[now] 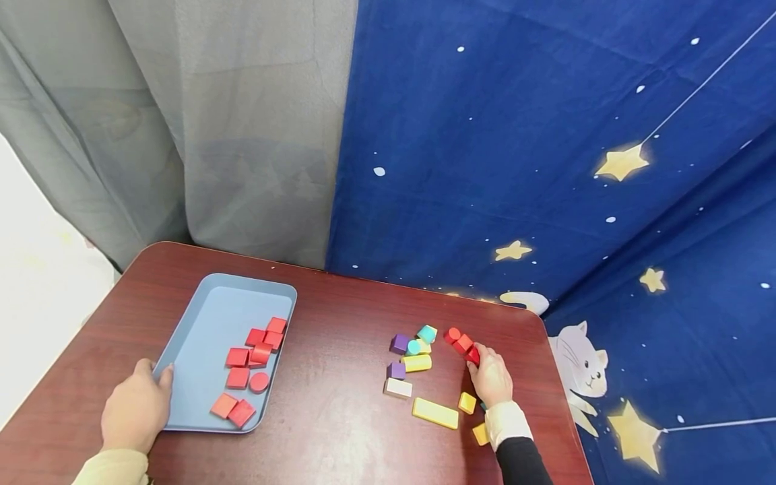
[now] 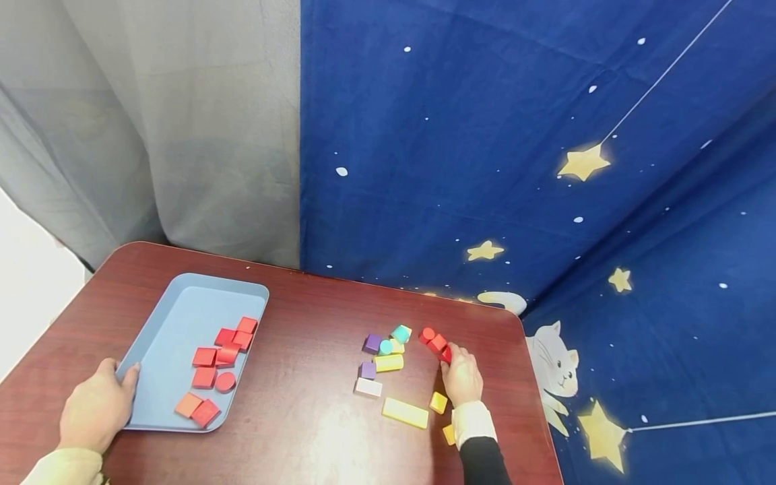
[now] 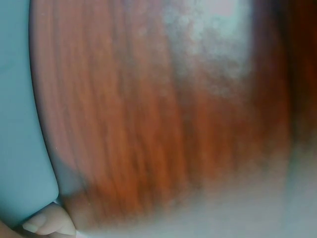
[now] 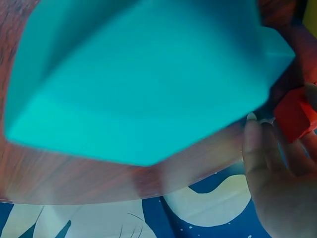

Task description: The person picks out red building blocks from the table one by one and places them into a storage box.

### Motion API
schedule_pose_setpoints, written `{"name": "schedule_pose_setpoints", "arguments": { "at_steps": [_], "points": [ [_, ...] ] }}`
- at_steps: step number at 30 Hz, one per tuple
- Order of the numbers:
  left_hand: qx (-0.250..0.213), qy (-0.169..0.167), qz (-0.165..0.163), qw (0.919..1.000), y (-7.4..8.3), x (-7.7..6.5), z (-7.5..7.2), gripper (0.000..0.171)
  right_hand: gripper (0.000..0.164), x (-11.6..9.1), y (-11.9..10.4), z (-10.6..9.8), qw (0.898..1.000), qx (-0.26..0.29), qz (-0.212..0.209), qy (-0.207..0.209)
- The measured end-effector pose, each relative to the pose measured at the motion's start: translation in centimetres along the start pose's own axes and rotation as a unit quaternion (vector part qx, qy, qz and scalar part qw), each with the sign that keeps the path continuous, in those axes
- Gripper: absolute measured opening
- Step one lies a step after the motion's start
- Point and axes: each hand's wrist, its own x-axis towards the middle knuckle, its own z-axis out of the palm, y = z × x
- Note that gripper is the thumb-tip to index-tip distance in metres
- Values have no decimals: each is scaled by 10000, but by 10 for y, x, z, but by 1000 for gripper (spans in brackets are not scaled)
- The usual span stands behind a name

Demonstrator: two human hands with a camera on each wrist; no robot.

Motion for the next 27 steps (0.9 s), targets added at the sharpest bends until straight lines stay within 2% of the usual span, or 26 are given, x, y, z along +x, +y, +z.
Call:
{"name": "schedule_pose_setpoints", "arguments": {
  "at_steps": [11, 21, 27],
  "points": [
    [-54, 43, 4, 10000, -3, 2, 1, 60, 33, 1, -2, -2, 9998, -33, -114, 162],
    [-82, -31, -36, 10000, -1, 0, 0, 60, 30, -7, -11, -9, 9989, -125, 422, 175],
    [-158, 54, 37, 9999, -1, 0, 0, 59, 28, -16, -19, -15, 9977, -111, 639, 195]
  ]
}}
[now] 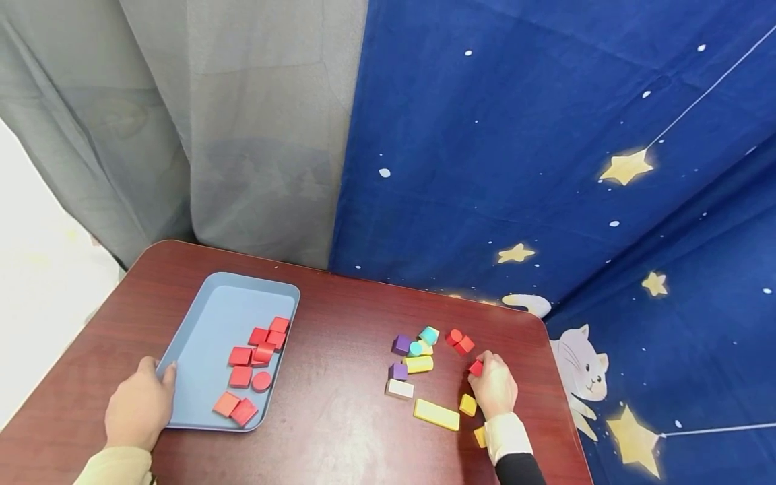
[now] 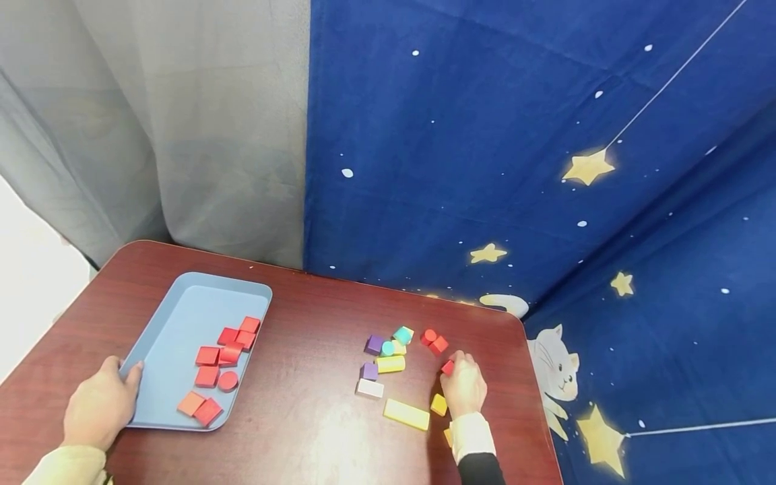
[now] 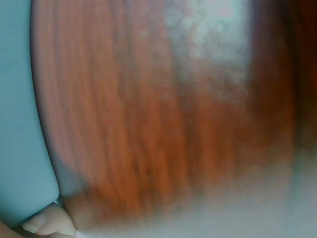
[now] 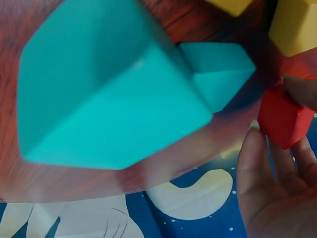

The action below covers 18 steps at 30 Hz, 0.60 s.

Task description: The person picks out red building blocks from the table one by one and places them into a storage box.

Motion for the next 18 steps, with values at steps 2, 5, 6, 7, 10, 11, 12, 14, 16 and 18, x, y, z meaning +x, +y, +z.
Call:
{"name": "schedule_pose_setpoints", "arguments": {
  "at_steps": [2, 5, 6, 7, 10, 11, 12, 14, 16, 18],
  "points": [
    [-6, 22, 16, 10000, 0, 0, 0, 59, 29, -4, -2, -2, 10000, 37, -18, 75],
    [-11, 27, 15, 10000, -1, 1, 0, 59, 31, -10, -9, -6, 9997, 58, -139, 209],
    [-4, 25, 18, 10000, -1, 0, 0, 59, 32, -12, -12, -7, 9994, 52, -198, 263],
    [-5, 22, 13, 10000, -1, 0, 0, 59, 32, -14, -15, -8, 9990, 53, -272, 339],
    [3, 11, -2, 10000, -2, 0, 0, 59, 34, -23, -30, -11, 9970, 106, -544, 542],
    [8, 12, -11, 10000, -2, -1, 0, 59, 34, -27, -36, -11, 9960, 138, -638, 604],
    [12, -3, -15, 10000, -2, -1, 0, 59, 34, -31, -42, -10, 9948, 166, -740, 675],
    [9, 1, -14, 10000, -1, -1, 0, 59, 34, -40, -55, -10, 9921, 280, -917, 805],
    [6, 8, 1, 10000, -1, -1, -1, 59, 34, -49, -68, -9, 9889, 376, -1100, 928],
    [1, -23, 6, 10000, 0, -1, -1, 60, 33, -57, -80, -10, 9854, 483, -1264, 1034]
  ]
}}
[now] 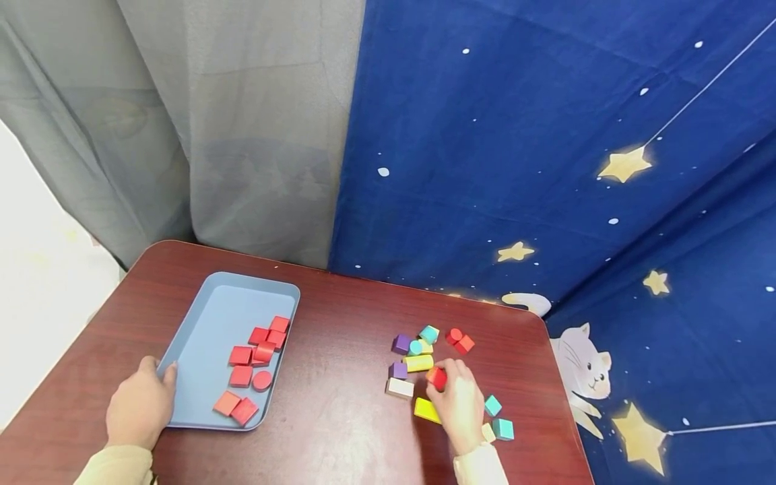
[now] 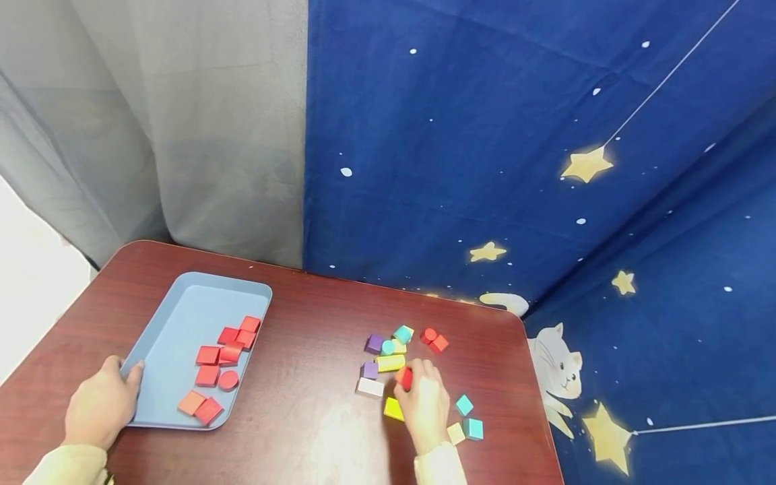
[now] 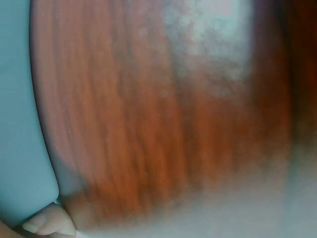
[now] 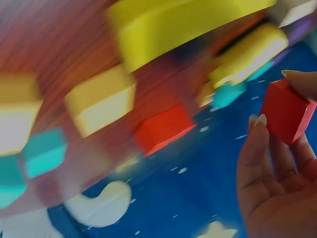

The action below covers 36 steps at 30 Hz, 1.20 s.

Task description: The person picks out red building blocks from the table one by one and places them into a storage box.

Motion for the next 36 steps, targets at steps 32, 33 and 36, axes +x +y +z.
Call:
{"name": "schedule_pose_setpoints", "arguments": {
  "at_steps": [32, 33, 36],
  "points": [
    [45, 54, 102, 9999, 2, 0, -2, 55, 36, -3, -130, 9, 9898, 973, -978, -371],
    [40, 67, 100, 9999, 2, 0, -2, 55, 36, -4, -133, 11, 9885, 1069, -974, -434],
    [34, 77, 86, 9999, 3, 0, -2, 54, 35, -7, -140, 14, 9839, 1357, -1015, -574]
  ]
}}
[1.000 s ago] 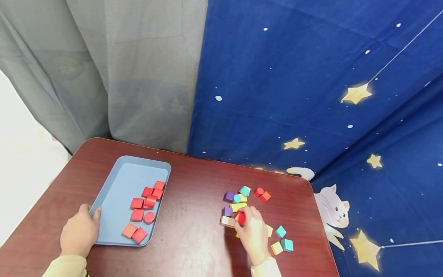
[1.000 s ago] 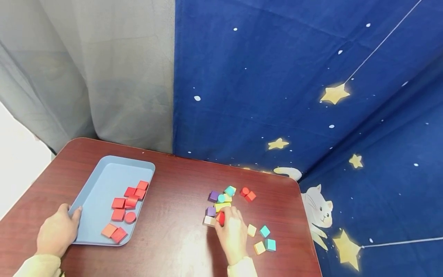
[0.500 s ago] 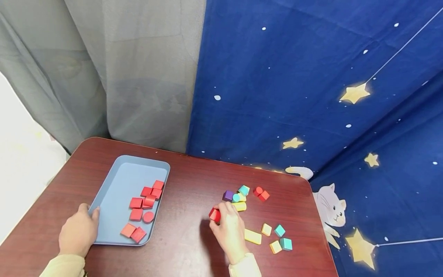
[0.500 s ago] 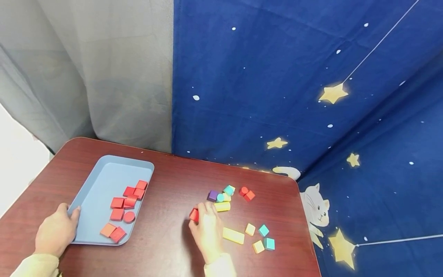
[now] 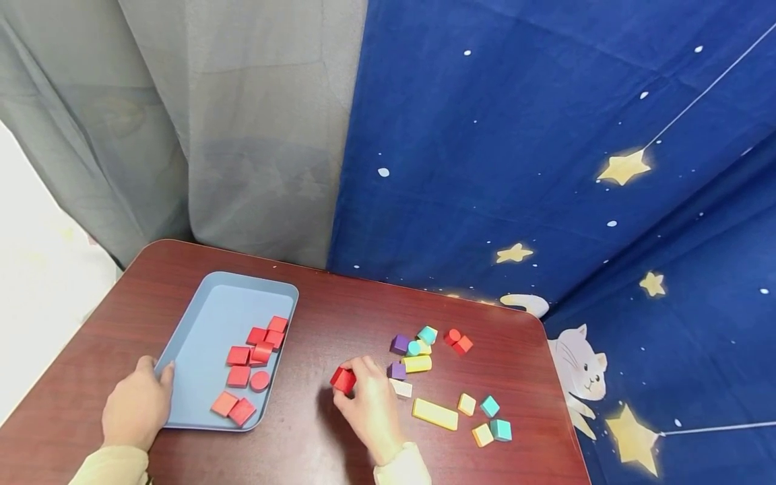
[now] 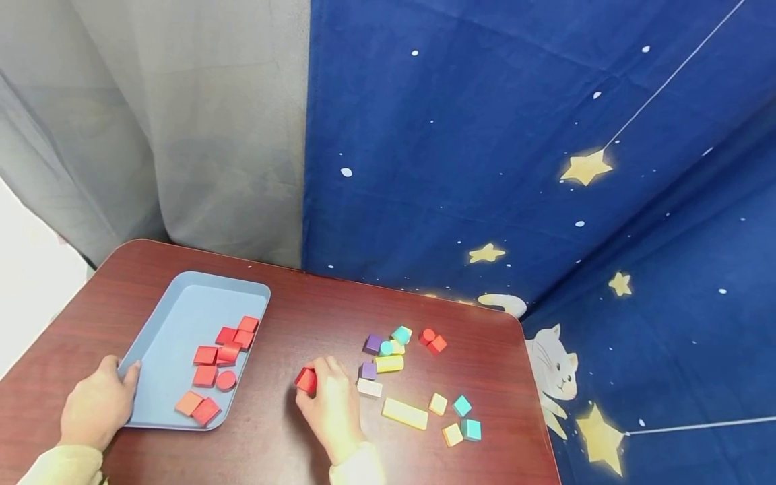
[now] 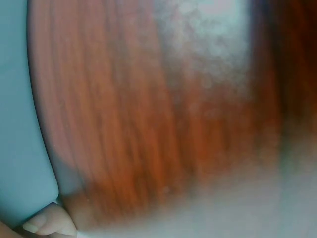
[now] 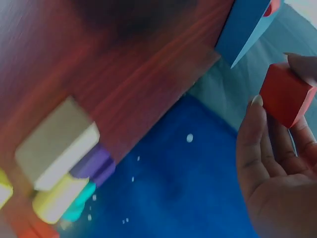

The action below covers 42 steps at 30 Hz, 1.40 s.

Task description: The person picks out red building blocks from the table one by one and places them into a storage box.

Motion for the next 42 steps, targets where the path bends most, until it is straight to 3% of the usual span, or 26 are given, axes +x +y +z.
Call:
{"name": "schedule_pose_setpoints", "arguments": {
  "at_steps": [11, 18, 31, 42],
  "points": [
    [24, -141, -32, 9999, 0, 0, -1, 56, 34, 2, -22, 19, 9962, 720, -376, -299],
    [-11, -76, -12, 10000, 0, 1, 1, 56, 34, 3, -33, 28, 9937, 614, -873, -350],
    [39, -69, -35, 10000, -1, 2, 1, 58, 33, 3, -54, 46, 9903, 557, -999, -794],
    [65, -119, -95, 9999, 0, 1, 1, 58, 35, -4, -71, 69, 9874, 552, -1285, -735]
  ]
}}
